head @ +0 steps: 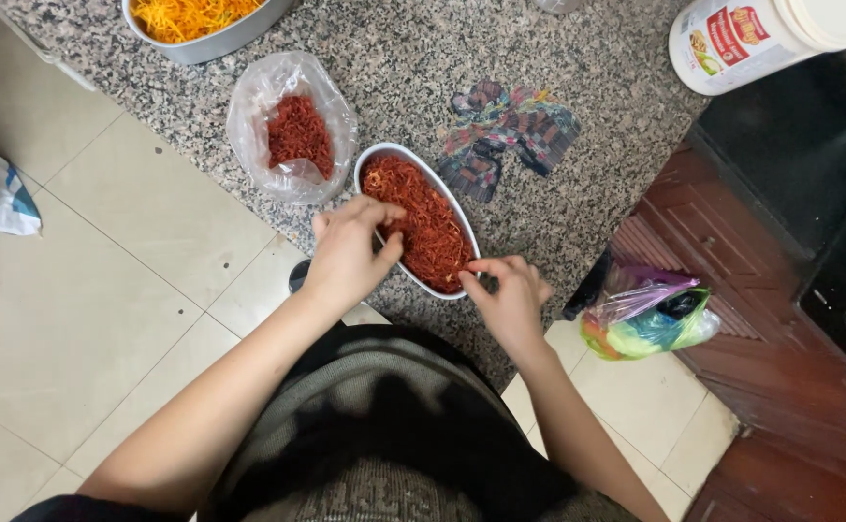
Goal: Transferring shredded food from a plastic bag into a container.
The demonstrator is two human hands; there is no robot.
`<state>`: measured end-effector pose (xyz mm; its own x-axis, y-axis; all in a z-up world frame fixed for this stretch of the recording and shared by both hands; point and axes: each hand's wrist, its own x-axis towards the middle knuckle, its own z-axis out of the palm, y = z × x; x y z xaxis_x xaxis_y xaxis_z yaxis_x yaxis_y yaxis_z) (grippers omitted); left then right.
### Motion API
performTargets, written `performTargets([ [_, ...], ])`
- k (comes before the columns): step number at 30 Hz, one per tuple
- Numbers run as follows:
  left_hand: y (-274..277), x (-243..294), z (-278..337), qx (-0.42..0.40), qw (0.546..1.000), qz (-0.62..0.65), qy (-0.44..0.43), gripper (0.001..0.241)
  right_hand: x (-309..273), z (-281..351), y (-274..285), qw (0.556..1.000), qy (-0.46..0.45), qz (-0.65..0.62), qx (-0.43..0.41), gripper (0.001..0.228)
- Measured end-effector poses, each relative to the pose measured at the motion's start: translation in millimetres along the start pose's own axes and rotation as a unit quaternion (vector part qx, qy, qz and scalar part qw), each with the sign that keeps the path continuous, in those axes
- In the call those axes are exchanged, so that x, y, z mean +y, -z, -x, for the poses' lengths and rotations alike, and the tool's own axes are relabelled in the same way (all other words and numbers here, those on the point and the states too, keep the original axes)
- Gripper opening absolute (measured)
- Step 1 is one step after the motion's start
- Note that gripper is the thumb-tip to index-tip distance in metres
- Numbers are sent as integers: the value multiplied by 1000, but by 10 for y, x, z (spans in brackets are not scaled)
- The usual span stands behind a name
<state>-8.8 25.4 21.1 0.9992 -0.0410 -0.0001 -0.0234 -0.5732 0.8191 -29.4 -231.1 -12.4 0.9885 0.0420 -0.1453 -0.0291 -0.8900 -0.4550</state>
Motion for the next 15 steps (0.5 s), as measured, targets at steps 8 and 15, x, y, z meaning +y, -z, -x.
performTargets([
  [8, -227, 97, 107, -45, 996, 45, -64, 12, 208, -102, -153, 970, -13, -241, 19, 16],
  [15, -285, 288, 12, -40, 994, 61, -80, 10, -240, -88, 188, 977, 15, -207, 45, 14],
])
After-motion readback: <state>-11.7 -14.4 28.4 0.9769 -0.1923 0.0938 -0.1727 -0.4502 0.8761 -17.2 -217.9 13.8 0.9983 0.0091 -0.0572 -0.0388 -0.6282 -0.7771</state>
